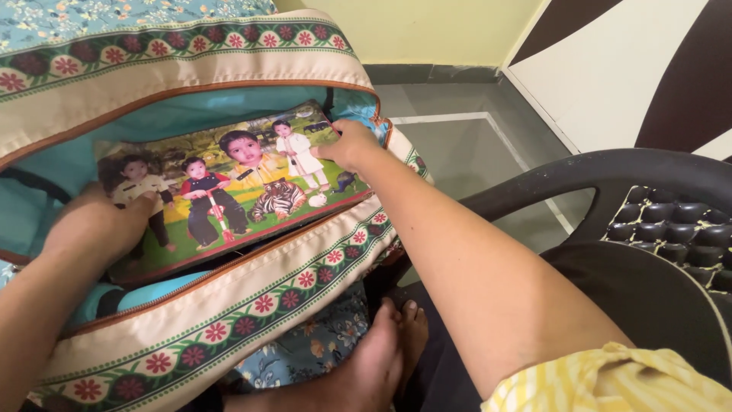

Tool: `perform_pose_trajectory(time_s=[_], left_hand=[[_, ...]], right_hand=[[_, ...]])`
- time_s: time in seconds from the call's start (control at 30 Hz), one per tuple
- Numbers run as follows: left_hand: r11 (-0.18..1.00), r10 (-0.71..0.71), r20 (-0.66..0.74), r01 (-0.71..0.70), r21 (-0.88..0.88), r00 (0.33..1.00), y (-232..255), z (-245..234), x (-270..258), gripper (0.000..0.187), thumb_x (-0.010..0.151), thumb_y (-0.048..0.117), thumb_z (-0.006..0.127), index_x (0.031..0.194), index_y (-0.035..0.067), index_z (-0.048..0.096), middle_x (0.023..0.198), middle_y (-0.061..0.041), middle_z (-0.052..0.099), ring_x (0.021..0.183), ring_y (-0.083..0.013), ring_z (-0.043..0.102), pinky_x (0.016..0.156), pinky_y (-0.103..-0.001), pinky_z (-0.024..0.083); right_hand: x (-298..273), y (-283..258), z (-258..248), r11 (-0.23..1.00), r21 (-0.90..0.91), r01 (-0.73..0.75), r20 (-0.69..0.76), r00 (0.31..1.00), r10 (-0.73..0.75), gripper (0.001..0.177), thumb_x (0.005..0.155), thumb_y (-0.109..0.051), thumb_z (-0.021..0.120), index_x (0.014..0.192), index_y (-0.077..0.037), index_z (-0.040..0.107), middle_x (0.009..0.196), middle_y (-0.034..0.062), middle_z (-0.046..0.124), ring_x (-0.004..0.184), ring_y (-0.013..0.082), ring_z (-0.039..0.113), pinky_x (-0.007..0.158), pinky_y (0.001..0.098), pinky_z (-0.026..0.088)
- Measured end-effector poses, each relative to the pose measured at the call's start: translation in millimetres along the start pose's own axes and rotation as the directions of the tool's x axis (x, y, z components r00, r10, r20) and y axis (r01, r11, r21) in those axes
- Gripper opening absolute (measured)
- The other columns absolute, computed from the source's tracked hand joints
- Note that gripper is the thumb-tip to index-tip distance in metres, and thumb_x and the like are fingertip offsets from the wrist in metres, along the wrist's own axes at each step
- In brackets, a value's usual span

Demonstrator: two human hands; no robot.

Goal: The person folds a floral-patterned cloth and a dark blue garment, then places them into a patterned bag. They also pack a blue bottle and a photo album into the bag.

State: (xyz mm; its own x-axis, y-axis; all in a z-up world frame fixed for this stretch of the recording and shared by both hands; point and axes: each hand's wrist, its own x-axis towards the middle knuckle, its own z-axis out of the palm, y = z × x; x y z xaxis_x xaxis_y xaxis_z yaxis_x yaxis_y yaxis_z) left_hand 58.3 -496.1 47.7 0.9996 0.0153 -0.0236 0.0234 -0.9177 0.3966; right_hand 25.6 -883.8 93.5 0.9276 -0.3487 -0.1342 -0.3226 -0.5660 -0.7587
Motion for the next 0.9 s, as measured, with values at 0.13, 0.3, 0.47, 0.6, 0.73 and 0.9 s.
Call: perform_pose_trajectory(time_s=[0.13, 0.3, 0.47, 0.6, 0.73, 0.9], left_hand=[[0.991, -0.014, 0.114, -0.001, 0.134, 0.993, 3.9, -11.2, -10.4, 0.087, 0.087, 0.063, 0.07, 0.131, -0.012, 0.061, 0.119, -0.038, 0.07, 0.113, -0.0489, 0.069, 0.099, -0.05, 0.054], [0.978, -0.013, 0.154, -0.02, 0.21, 0.988, 22.6, -35.7, -46.3, 0.126, 0.068, 0.081, 0.077, 0.142, -0.017, 0.047, 0.123, -0.039, 0.068, 0.118, -0.0475, 0.067, 0.101, -0.048, 0.054], [0.903, -0.058, 0.431, -0.137, 0.408, 0.9, 47.9, -58.4, -88.0, 0.152, 0.063, 0.072, 0.086, 0.167, 0.005, -0.002, 0.147, -0.036, 0.047, 0.132, -0.0428, 0.055, 0.108, -0.041, 0.048], [0.863, -0.061, 0.561, -0.238, 0.446, 0.826, 60.9, -68.9, -99.1, 0.165, 0.061, 0.065, 0.093, 0.169, 0.01, -0.018, 0.148, -0.032, 0.052, 0.13, -0.0386, 0.063, 0.109, -0.04, 0.049], [0.813, -0.041, 0.692, -0.378, 0.442, 0.721, 62.8, -73.7, -99.5, 0.159, 0.068, 0.067, 0.086, 0.166, 0.008, -0.024, 0.147, -0.028, 0.057, 0.133, -0.0362, 0.061, 0.113, -0.035, 0.047], [0.819, -0.038, 0.737, -0.402, 0.41, 0.674, 55.4, -77.2, -98.2, 0.157, 0.068, 0.065, 0.086, 0.166, 0.007, -0.021, 0.148, -0.025, 0.057, 0.132, -0.0343, 0.064, 0.113, -0.033, 0.048]], right_hand=[[-16.6, -2.2, -2.3, 0.921, -0.387, 0.048, -0.015, 0.998, -0.058, 0.07, 0.084, -0.051, 0.072, 0.139, -0.01, 0.057, 0.122, 0.0178, 0.072, 0.111, 0.0335, 0.069, 0.096, 0.0425, 0.054], [-43.6, -8.3, -4.8, 0.863, -0.504, -0.001, -0.004, 1.0, -0.001, 0.088, 0.091, -0.064, 0.054, 0.158, -0.013, 0.03, 0.134, 0.0277, 0.059, 0.125, 0.0442, 0.058, 0.104, 0.0481, 0.048], [-67.3, -17.4, -19.2, 0.822, -0.567, -0.048, 0.035, 0.996, 0.082, 0.099, 0.09, -0.072, 0.053, 0.151, 0.003, 0.035, 0.135, 0.0291, 0.059, 0.126, 0.0419, 0.06, 0.106, 0.0464, 0.048], [-91.0, -21.3, -26.7, 0.842, -0.538, -0.036, -0.028, 0.999, 0.025, 0.091, 0.092, -0.072, 0.048, 0.144, 0.002, 0.046, 0.128, 0.0289, 0.063, 0.121, 0.0425, 0.063, 0.101, 0.05, 0.051], [-110.4, -20.6, -30.2, 0.826, -0.564, 0.009, -0.067, 0.996, -0.056, 0.086, 0.095, -0.071, 0.044, 0.137, 0.004, 0.051, 0.115, 0.0297, 0.069, 0.11, 0.0442, 0.068, 0.091, 0.053, 0.055], [-114.5, -23.4, -28.9, 0.796, -0.605, 0.017, -0.056, 0.996, -0.064, 0.084, 0.096, -0.071, 0.042, 0.133, 0.003, 0.052, 0.109, 0.0281, 0.071, 0.104, 0.0431, 0.07, 0.085, 0.0535, 0.057]])
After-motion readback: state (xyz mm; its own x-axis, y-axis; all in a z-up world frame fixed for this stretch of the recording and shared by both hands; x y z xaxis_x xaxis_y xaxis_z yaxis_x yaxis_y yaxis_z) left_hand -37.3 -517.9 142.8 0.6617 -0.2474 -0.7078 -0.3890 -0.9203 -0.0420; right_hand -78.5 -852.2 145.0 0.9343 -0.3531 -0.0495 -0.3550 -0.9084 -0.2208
